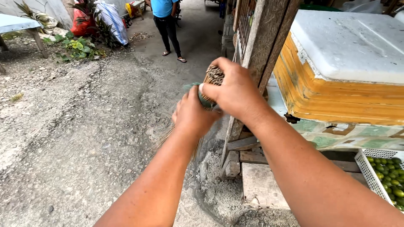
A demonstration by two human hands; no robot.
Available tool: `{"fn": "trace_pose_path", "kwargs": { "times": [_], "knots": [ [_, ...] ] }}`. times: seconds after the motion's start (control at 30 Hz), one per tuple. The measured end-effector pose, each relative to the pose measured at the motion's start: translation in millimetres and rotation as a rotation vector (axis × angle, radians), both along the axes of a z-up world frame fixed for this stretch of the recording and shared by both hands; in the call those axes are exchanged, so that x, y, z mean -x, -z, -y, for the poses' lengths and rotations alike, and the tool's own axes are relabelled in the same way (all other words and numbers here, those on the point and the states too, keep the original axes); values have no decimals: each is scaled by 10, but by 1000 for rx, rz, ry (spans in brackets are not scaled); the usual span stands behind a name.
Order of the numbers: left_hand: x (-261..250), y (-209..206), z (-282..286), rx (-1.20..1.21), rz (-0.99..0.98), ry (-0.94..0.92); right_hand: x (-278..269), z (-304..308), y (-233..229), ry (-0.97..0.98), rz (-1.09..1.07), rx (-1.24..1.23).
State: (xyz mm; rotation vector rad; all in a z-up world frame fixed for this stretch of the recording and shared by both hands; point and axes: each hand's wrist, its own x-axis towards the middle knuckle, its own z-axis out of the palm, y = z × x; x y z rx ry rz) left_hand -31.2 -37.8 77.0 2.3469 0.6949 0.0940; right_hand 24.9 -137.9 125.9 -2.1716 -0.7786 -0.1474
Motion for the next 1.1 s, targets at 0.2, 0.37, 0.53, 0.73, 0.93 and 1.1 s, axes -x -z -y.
{"fn": "trace_pose_path", "kwargs": {
  "times": [0.2, 0.37, 0.53, 0.73, 0.93, 1.1],
  "knots": [
    [-130, 525, -67, 275, 603, 58, 59, 88, -325, -103, -23, 140],
    [-25, 465, 89, 330, 530, 78, 68, 79, -468, -3, 91, -42],
    [-43, 414, 159, 336, 464, 145, -181, -163, 145, 30, 203, 229],
    [141, 287, 115, 192, 435, 158, 311, 25, -663, 85, 161, 60],
    [176, 434, 186, 281, 477, 275, 162, -33, 202, 30, 329, 33],
    [274, 294, 136, 192, 384, 274, -34, 180, 145, 40, -107, -294]
  ]
}}
